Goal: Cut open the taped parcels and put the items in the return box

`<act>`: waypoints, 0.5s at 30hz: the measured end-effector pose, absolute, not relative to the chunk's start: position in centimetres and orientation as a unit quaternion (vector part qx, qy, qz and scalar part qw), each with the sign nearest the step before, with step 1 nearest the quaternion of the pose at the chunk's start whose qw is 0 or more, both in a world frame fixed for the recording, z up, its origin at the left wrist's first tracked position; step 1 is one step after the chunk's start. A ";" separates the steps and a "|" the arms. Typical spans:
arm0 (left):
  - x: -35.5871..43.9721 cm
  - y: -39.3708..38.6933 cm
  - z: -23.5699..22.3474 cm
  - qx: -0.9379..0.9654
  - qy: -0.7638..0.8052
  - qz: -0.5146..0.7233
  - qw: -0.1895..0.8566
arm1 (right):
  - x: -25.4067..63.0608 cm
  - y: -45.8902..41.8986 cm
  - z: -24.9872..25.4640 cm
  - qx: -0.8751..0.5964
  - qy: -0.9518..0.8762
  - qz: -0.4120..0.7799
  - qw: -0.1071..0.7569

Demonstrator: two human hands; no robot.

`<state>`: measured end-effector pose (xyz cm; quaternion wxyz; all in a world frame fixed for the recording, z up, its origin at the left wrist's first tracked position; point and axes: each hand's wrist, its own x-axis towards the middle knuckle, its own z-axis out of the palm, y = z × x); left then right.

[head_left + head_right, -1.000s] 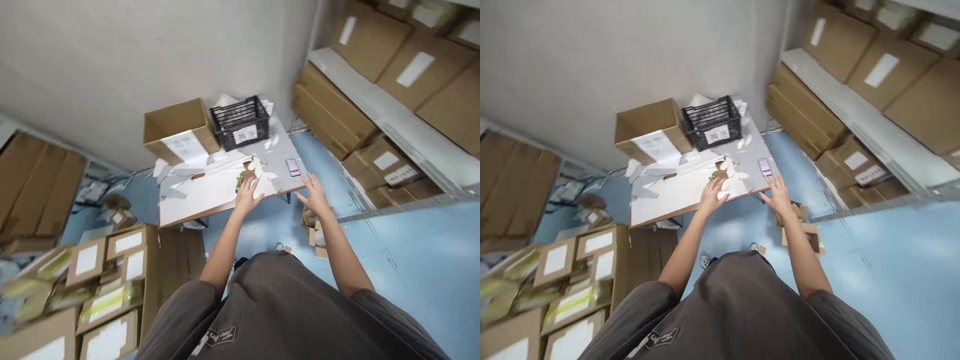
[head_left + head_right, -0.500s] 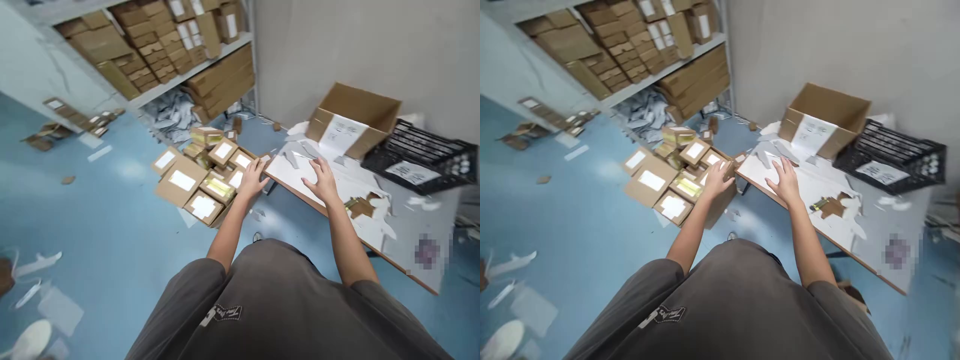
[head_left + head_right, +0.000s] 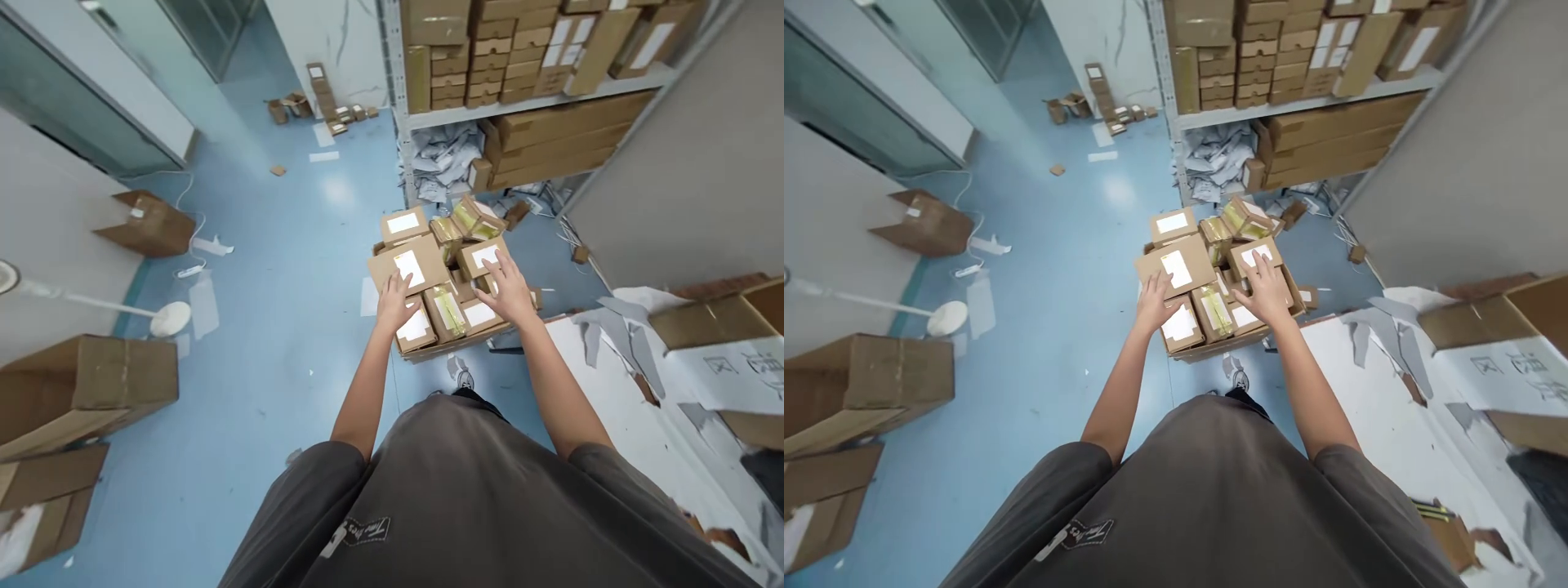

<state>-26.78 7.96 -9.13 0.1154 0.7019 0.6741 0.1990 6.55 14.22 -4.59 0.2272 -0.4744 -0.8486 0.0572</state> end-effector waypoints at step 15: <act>-31.6 14.7 -15.2 0.520 0.827 0.096 0.192 | -2.2 30.3 -13.0 -0.373 -0.913 0.153 0.064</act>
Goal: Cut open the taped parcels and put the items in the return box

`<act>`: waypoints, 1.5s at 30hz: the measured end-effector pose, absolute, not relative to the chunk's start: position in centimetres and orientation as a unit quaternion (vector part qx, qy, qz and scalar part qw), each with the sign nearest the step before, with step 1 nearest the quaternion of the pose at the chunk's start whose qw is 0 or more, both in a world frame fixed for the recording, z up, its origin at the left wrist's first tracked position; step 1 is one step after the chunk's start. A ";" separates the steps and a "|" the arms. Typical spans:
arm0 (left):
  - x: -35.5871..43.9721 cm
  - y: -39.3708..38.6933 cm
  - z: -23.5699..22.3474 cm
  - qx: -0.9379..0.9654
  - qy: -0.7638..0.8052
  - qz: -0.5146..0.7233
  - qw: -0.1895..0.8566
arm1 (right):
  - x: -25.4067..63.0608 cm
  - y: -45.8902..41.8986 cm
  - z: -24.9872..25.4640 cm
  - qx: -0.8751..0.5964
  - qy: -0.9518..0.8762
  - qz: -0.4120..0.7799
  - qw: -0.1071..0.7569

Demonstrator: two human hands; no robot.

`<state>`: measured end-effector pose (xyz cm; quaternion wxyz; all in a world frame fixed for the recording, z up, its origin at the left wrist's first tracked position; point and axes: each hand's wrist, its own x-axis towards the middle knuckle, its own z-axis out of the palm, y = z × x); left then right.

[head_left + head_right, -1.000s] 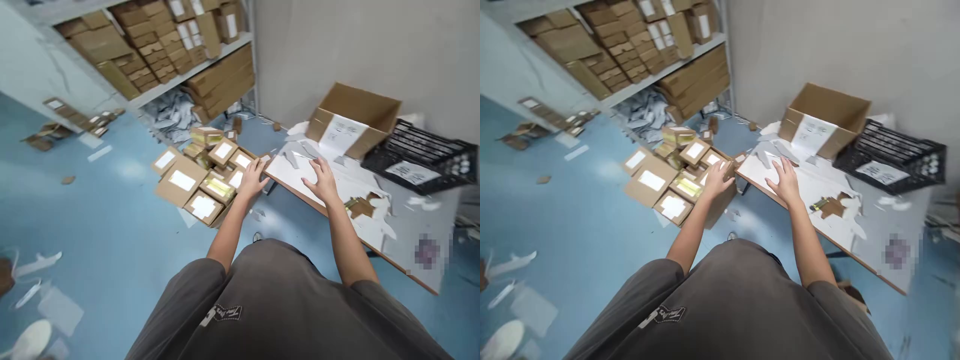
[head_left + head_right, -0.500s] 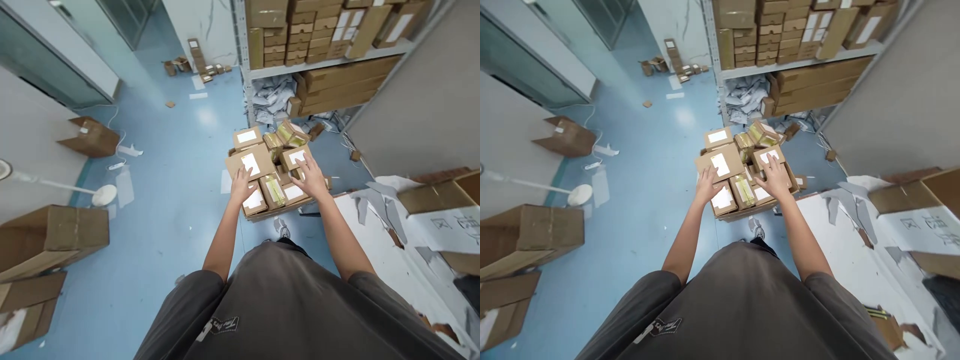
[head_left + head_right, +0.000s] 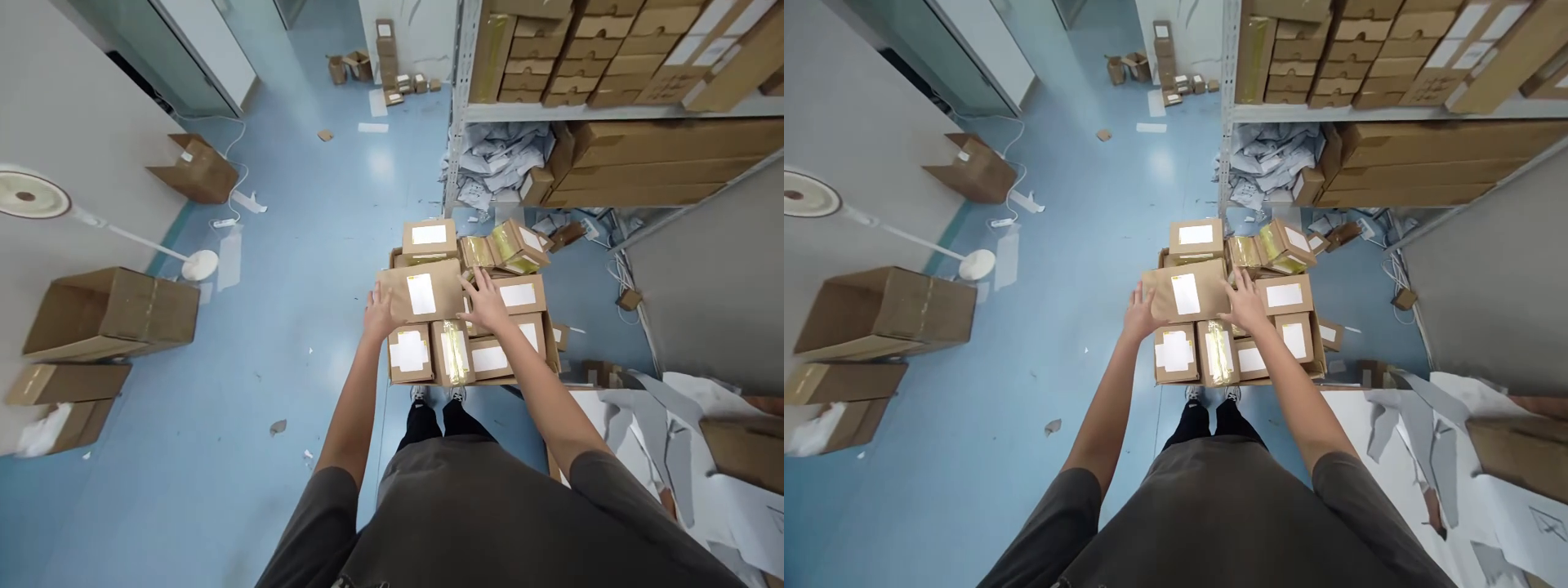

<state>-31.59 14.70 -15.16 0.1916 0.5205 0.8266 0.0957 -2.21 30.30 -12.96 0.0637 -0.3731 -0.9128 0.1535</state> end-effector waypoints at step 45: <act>-5.1 15.9 -4.4 0.803 0.544 0.137 0.201 | 26.5 6.1 -4.2 -0.745 -0.631 0.139 0.169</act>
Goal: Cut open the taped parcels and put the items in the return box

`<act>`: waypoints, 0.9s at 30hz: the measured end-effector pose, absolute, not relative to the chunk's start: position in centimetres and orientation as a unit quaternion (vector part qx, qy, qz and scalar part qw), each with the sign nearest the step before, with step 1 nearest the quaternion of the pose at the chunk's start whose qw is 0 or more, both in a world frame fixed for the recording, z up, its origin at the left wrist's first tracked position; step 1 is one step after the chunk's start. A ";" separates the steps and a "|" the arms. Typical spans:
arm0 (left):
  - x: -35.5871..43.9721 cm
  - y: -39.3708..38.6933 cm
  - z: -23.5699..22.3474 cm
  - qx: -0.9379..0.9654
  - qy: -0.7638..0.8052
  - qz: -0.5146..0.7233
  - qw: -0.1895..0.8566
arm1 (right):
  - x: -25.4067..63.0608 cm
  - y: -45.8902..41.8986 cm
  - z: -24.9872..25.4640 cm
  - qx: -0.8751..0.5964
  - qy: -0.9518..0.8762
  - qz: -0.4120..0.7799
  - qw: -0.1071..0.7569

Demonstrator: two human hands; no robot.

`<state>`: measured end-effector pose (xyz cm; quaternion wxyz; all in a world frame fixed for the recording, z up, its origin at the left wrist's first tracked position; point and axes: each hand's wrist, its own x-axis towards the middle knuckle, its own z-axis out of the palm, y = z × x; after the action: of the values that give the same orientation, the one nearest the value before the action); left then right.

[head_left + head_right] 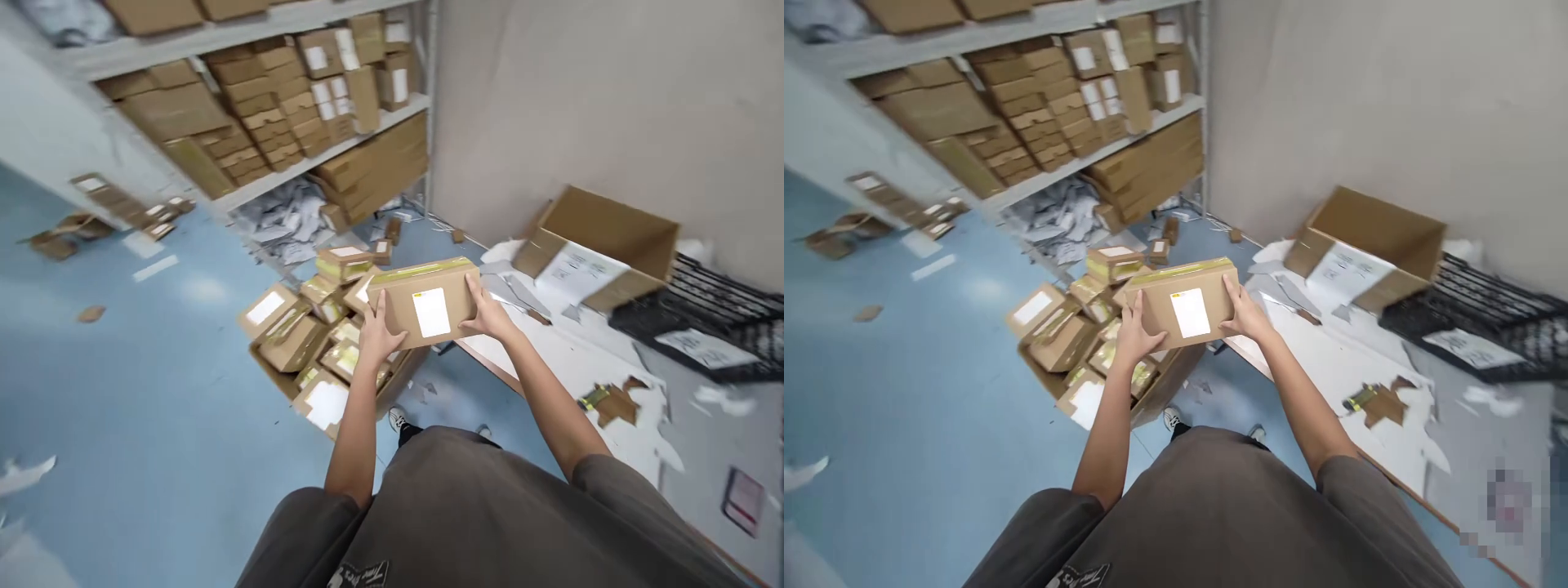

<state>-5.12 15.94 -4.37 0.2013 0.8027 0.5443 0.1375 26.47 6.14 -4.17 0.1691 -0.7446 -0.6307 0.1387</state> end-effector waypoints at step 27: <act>39.7 7.3 -23.9 0.925 0.177 -0.019 0.337 | 42.3 -21.6 -23.8 -0.970 -0.076 0.149 0.174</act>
<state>39.70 7.29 -23.91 0.3366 0.9248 0.1765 -0.0186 42.31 -21.61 -23.75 0.1744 -0.9703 -0.0765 0.1495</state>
